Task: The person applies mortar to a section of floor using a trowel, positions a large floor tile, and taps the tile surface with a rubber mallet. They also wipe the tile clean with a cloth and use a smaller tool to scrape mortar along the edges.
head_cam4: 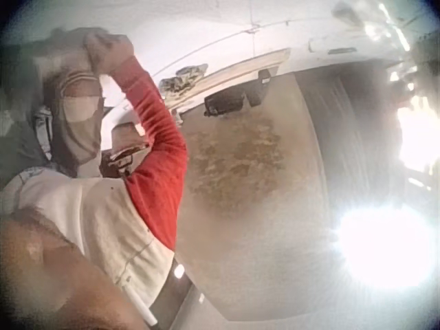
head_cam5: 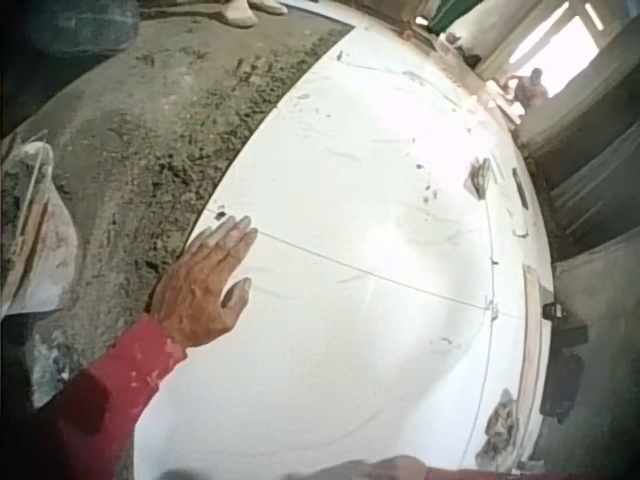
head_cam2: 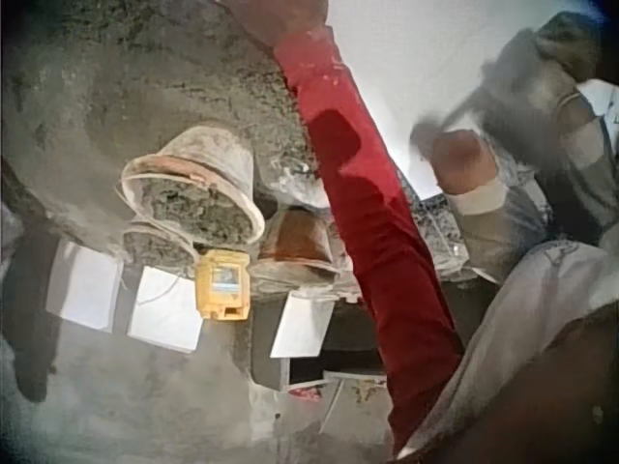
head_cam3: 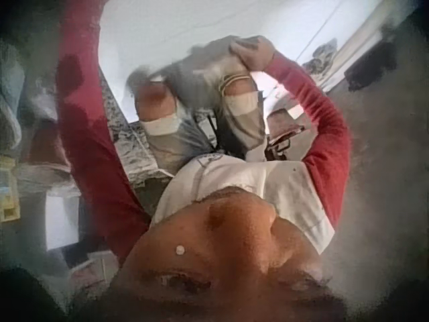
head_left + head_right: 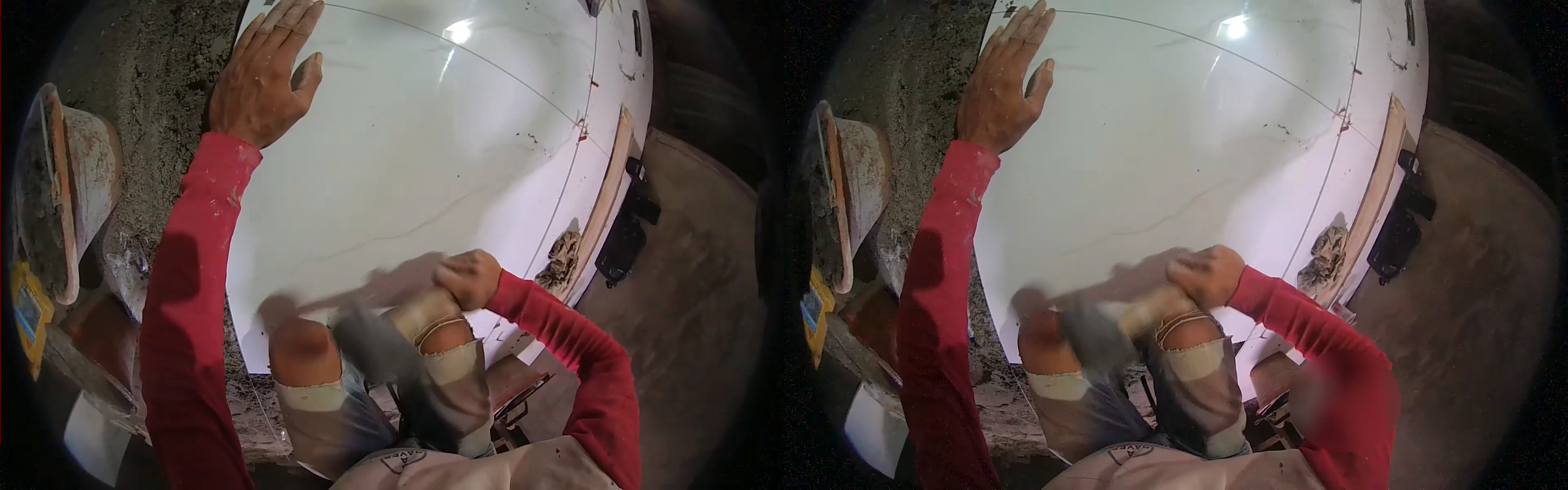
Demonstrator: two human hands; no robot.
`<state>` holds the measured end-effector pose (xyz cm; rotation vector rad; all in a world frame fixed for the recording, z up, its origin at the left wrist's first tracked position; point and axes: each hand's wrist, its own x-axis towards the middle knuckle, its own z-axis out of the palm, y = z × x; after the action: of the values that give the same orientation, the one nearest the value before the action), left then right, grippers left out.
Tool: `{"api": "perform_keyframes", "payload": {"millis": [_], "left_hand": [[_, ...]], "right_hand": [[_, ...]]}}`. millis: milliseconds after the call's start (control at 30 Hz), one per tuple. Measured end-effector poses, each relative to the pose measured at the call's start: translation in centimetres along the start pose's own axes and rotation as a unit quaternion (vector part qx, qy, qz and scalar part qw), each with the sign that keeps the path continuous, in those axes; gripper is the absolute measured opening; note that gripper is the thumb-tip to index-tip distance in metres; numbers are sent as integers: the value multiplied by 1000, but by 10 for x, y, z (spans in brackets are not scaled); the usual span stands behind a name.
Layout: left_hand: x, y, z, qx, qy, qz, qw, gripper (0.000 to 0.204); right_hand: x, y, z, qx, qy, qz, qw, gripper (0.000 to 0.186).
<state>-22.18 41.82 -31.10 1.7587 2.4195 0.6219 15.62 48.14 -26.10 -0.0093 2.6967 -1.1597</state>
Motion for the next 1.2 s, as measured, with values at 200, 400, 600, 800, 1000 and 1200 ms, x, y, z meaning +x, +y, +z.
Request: {"api": "perform_keyframes", "payload": {"millis": [200,400,600,800,1000,1200], "left_hand": [[-6,-2,13,6,18,30,999,63],[-2,-6,7,8,25,17,1000,62],[3,1,10,8,14,17,1000,62],[-2,-7,24,30,71,45,996,61],[-8,-5,27,18,57,33,998,61],[-2,-5,26,18,76,41,996,61]], "right_hand": [[26,-28,-16,58,34,-77,995,28],[22,-32,-1,-15,-12,16,1000,32],[14,-13,17,-54,-32,125,990,37],[10,-16,15,5,-16,4,1000,42],[33,-47,-9,55,-1,-74,996,46],[25,-37,5,2,-29,50,998,42]]}}
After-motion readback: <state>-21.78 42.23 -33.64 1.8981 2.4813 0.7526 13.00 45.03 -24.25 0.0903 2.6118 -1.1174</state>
